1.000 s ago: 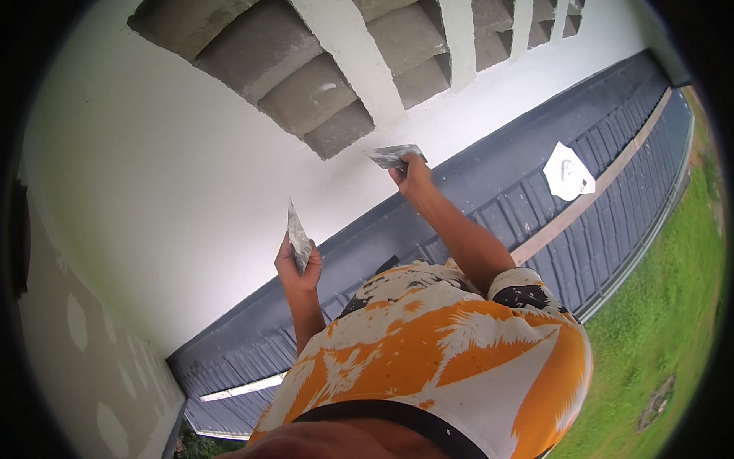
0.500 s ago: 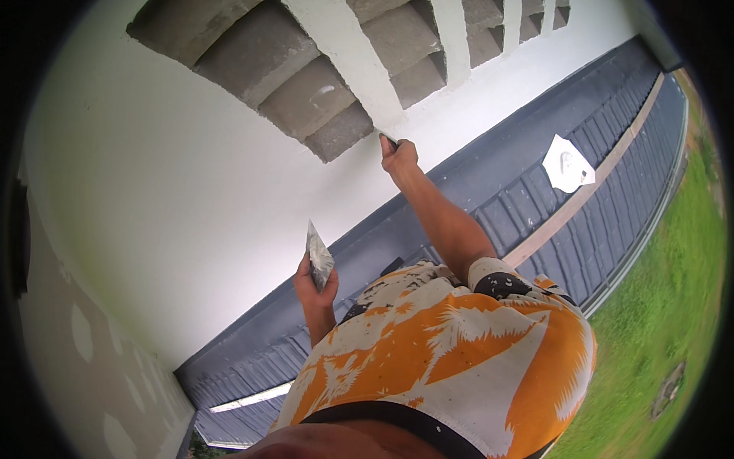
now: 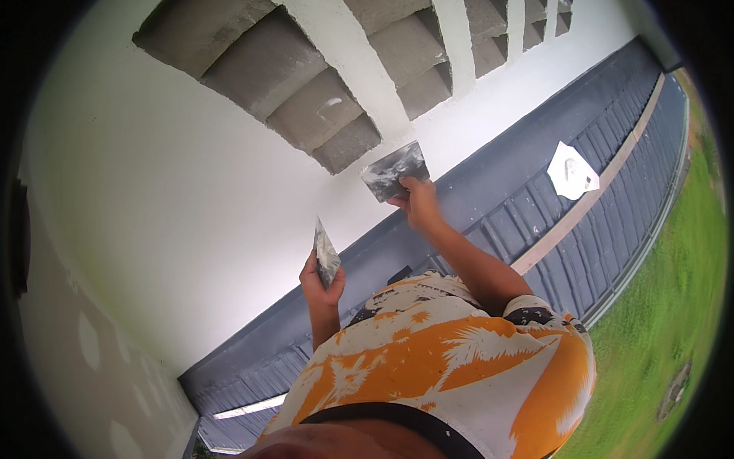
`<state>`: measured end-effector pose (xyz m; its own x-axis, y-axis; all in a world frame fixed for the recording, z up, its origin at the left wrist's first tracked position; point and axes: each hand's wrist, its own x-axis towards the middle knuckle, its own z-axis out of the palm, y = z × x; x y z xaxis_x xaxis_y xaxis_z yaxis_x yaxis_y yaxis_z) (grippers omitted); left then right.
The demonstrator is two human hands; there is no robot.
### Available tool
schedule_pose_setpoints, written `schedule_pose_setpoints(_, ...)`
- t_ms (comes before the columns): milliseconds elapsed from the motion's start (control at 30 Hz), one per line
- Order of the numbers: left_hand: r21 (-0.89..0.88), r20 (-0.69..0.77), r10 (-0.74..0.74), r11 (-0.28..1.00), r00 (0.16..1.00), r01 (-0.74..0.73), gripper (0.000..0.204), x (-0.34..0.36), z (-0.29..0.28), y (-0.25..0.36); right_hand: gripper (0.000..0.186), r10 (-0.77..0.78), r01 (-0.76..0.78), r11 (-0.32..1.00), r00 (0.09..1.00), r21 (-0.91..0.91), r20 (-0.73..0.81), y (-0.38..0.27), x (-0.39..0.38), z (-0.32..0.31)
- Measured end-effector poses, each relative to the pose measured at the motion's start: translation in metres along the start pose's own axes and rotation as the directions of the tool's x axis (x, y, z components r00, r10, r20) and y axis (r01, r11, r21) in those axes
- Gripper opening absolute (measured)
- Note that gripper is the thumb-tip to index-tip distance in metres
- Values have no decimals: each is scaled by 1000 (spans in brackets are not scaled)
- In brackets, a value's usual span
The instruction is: The person applies plaster to a wall with a grid pattern using a trowel and a hawk. They repeatedly scoop plaster from the hawk and smooth it into the wall's recessed sections.
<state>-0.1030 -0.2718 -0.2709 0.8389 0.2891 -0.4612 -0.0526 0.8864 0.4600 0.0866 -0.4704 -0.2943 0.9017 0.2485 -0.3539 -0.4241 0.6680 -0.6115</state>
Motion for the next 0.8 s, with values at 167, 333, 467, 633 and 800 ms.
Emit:
schedule_pose_setpoints(167, 38, -51, 29, 999, 998, -27, 26, 26, 46, -6, 24, -174, 227, 940, 961, -256, 214, -14, -45, -2)
schedule_pose_setpoints(333, 97, -43, 8, 995, 999, -4, 26, 41, 68, -11, 20, 120, -100, 979, 987, 180, -105, 3, 5, 2)
schedule_pose_setpoints(467, 128, -126, 13, 992, 992, 3, 24, 31, 74, -18, 19, 240, -94, 845, 947, 526, -215, 23, 93, -12)
schedule_pose_setpoints(633, 39, -122, -21, 999, 992, 25, 24, 24, 38, -8, 20, 188, 14, 779, 949, 626, -254, 14, 118, 26)
schedule_pose_setpoints(800, -76, -82, -31, 997, 996, 25, 25, 20, 16, -3, 29, 133, 18, 701, 979, 713, -156, -18, 118, 57)
